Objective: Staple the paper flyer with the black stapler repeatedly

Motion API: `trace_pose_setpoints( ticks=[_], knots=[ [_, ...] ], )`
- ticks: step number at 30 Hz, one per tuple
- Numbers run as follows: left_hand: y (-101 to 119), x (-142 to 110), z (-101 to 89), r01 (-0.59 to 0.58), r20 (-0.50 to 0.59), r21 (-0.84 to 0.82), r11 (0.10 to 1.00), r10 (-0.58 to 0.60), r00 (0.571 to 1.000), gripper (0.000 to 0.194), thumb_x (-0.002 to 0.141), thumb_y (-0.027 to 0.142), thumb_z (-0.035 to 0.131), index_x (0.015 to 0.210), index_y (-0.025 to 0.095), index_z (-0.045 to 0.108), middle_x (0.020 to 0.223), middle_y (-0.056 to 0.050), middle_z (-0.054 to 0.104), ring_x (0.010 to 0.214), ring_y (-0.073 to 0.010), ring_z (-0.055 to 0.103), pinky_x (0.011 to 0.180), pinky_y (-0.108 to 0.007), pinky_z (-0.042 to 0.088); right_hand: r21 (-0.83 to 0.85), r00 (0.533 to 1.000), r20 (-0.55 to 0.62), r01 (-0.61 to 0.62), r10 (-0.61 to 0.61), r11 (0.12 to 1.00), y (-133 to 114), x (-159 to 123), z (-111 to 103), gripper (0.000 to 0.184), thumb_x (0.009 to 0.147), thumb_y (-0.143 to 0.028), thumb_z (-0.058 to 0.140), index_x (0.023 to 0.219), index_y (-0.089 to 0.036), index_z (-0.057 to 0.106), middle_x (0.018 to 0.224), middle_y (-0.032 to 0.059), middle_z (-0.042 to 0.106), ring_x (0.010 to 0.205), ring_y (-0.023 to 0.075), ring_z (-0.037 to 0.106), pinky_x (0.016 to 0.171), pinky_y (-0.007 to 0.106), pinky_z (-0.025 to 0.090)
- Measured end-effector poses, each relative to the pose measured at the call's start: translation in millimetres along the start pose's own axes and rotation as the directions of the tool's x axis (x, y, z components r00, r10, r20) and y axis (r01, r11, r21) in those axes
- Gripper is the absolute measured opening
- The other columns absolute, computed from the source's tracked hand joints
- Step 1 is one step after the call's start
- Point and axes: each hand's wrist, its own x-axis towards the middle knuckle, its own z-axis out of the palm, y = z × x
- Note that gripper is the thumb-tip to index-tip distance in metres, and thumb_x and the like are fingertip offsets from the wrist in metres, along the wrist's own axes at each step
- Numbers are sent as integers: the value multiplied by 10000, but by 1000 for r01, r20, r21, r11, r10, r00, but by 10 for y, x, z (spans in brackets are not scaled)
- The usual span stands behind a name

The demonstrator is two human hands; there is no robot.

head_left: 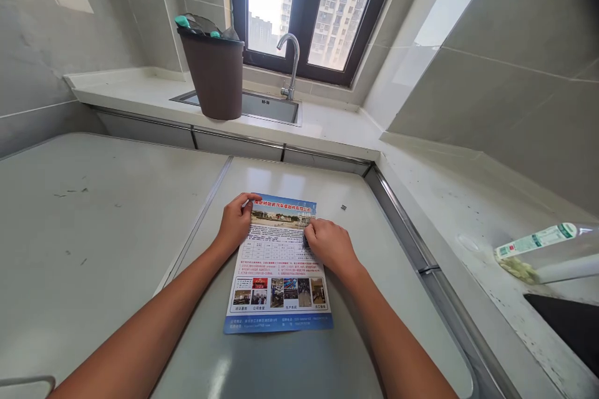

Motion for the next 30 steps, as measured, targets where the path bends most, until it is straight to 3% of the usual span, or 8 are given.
trace_pose_setpoints(
  ticks=[11,20,23,26,28,30],
  knots=[
    [36,-6,1,-27,-10,32,999,27,1000,328,940,251,462,1108,180,734,916,-55,730,717,-190,644,653,-279,478,-193,998,-7,67,-69,979,-40,-21,155,304,1002,-224,407,932,-138,690,977,171,703,957,302,605,790,392,385],
    [-20,6,-8,-67,9,71,995,67,998,333,955,216,437,1120,193,725,1037,-59,739,824,-201,685,750,-310,515,-280,998,-27,41,-51,959,-180,-37,233,330,1018,-246,377,970,-106,672,1001,194,676,959,309,580,822,417,370],
    [-76,36,-5,-125,30,124,984,122,992,315,948,199,441,1083,194,726,1074,-66,743,982,-233,693,896,-359,524,-175,997,-2,70,-72,982,-98,-10,155,327,1038,-254,359,965,-141,658,990,153,695,938,275,596,798,370,368],
    [-150,62,18,-177,115,180,968,158,981,294,942,210,470,1095,193,721,1210,-89,724,1140,-263,658,1032,-423,490,114,990,25,133,-137,985,139,31,10,414,1092,-358,266,964,-207,629,960,66,693,859,205,600,736,299,374],
    [-197,70,38,-196,145,239,951,165,976,305,914,180,494,1120,191,718,1290,-101,698,1214,-281,623,1088,-470,458,295,958,27,264,-284,918,355,59,-67,387,1079,-465,337,967,-230,622,972,32,674,873,186,590,745,276,391],
    [-232,72,53,-210,169,287,935,166,972,336,876,137,509,1136,185,717,1326,-108,681,1241,-290,607,1106,-494,447,412,886,41,406,-462,816,578,84,-101,284,985,-506,568,1001,-230,633,1015,30,660,932,196,586,793,276,414]
  ],
)
